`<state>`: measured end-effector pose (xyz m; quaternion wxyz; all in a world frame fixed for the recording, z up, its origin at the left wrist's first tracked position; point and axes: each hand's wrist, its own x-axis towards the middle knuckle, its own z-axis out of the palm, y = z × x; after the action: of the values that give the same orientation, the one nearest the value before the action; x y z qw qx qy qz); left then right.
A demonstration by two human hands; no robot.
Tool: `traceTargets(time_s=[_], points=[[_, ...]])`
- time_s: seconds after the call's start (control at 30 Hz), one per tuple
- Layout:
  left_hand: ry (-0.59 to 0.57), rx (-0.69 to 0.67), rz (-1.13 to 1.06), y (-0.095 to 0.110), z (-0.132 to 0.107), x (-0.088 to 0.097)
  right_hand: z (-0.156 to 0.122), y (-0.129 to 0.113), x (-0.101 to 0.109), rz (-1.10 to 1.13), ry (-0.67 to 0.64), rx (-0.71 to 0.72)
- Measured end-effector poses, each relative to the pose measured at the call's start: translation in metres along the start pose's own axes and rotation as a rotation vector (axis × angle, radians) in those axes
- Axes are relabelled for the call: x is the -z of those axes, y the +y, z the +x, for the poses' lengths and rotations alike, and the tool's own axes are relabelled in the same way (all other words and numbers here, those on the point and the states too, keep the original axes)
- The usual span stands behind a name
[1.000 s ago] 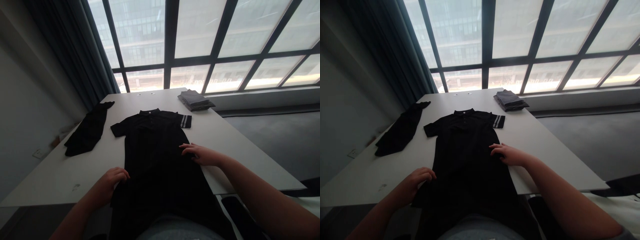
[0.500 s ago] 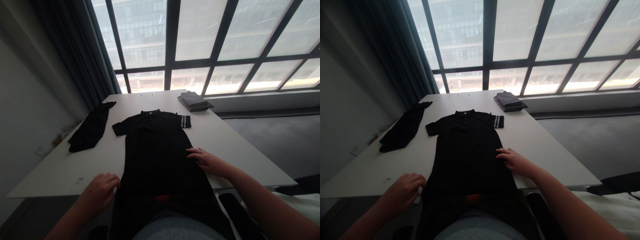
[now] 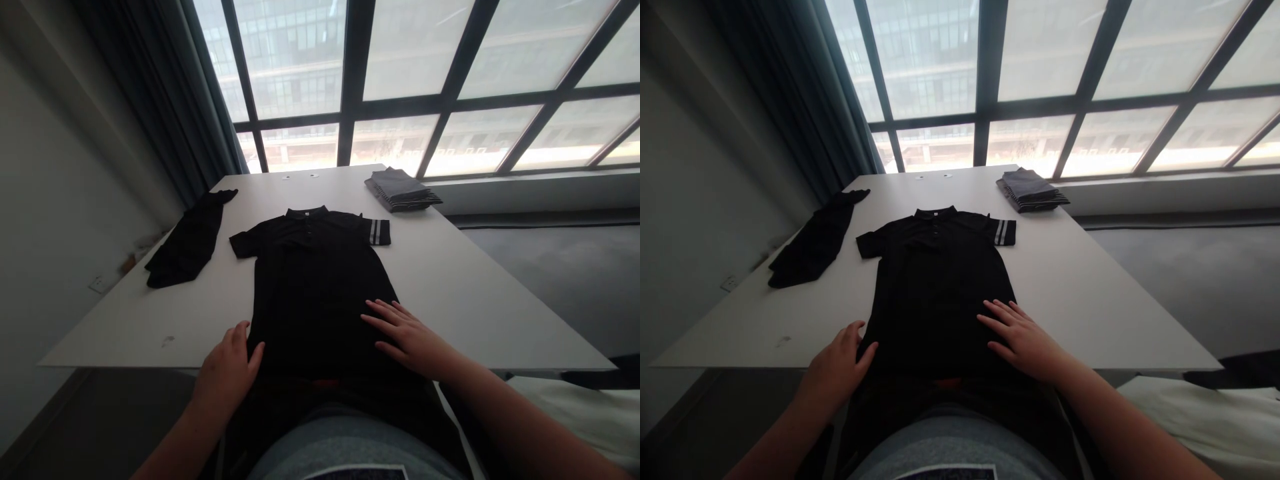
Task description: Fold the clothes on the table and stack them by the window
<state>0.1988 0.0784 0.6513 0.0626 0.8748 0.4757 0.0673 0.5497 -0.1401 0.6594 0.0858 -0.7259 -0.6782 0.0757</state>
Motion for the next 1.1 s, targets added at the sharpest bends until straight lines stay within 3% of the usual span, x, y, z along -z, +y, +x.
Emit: traceTargets(time_s=[0.13,0.23,0.43,0.6,0.67,0.73,0.83,0.93,1.0,1.1], points=[[-0.133,0.046,0.001,0.010,0.016,0.013,-0.001,0.004,0.000,-0.030,-0.022,0.022],[-0.157,0.000,-0.013,0.008,0.026,0.018,-0.004,0.005,0.000,-0.041,-0.022,0.037],[-0.176,0.055,0.074,-0.015,0.036,0.033,-0.006,0.006,0.002,-0.042,-0.032,0.045],[-0.348,0.133,0.138,-0.040,0.043,0.046,-0.010,0.003,0.010,-0.040,-0.076,0.019],[-0.335,0.099,0.188,-0.045,0.049,0.049,-0.011,-0.001,0.020,-0.030,-0.103,0.018],[-0.238,0.027,0.253,-0.042,0.062,0.052,-0.006,-0.005,0.036,0.005,-0.122,0.046],[-0.100,-0.129,0.264,-0.021,0.104,0.053,0.028,0.000,0.065,0.056,-0.075,0.129],[0.001,-0.243,0.188,0.012,0.175,0.045,0.097,0.026,0.086,0.064,0.051,0.121],[0.018,-0.221,0.154,0.031,0.230,0.034,0.155,0.055,0.092,0.027,0.123,0.017],[-0.083,-0.077,0.104,0.047,0.303,0.015,0.232,0.101,0.089,-0.032,0.183,-0.210]])
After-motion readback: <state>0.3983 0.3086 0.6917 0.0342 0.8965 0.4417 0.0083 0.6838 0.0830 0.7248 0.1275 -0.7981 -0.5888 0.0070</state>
